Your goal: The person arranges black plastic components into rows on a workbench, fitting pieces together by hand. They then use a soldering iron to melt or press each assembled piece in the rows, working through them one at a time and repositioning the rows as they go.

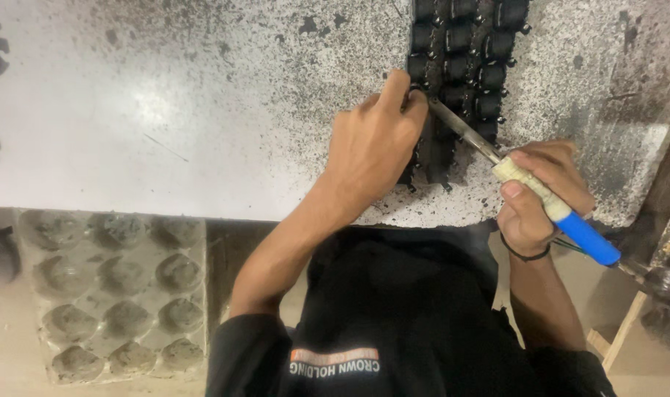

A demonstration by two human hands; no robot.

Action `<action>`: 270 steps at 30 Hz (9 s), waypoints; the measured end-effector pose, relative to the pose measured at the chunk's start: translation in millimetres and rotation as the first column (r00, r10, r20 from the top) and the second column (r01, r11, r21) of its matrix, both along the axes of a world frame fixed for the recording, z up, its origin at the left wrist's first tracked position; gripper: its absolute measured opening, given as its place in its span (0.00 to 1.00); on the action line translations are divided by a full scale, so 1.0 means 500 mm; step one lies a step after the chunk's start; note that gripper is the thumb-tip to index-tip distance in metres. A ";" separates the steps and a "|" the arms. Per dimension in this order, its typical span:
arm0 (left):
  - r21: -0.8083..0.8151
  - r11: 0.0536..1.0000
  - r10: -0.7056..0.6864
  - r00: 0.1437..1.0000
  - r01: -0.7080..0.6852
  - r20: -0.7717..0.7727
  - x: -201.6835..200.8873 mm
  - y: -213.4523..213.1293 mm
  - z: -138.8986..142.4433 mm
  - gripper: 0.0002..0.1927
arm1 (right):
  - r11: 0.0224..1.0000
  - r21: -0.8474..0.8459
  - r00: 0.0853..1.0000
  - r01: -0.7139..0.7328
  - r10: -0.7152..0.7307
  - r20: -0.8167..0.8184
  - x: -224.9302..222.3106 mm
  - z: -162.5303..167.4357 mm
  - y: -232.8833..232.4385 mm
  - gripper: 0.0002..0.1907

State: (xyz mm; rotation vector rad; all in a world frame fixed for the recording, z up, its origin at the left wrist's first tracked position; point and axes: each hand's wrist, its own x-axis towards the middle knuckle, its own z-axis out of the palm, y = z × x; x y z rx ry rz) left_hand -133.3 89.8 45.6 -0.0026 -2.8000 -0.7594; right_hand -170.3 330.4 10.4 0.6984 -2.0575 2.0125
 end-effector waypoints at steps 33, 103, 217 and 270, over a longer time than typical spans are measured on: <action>0.141 0.989 0.047 0.995 -0.034 -0.086 0.003 -0.013 -0.033 0.11 | 0.992 0.123 0.996 -0.021 0.031 -0.084 -0.006 0.029 -0.010 0.16; 0.134 0.991 0.025 0.991 -0.007 -0.133 -0.034 -0.029 -0.034 0.10 | 0.998 0.039 0.994 0.051 -0.047 -0.099 -0.032 -0.007 -0.027 0.16; 0.280 0.929 -0.196 0.964 0.242 -0.181 -0.114 -0.111 0.117 0.04 | 0.999 -0.038 0.999 -0.032 0.031 -0.021 -0.185 0.046 0.021 0.15; 0.157 0.987 0.060 0.968 -0.022 -0.242 -0.152 -0.075 -0.064 0.04 | 0.996 -0.073 0.998 -0.051 0.054 0.034 -0.146 0.010 -0.062 0.15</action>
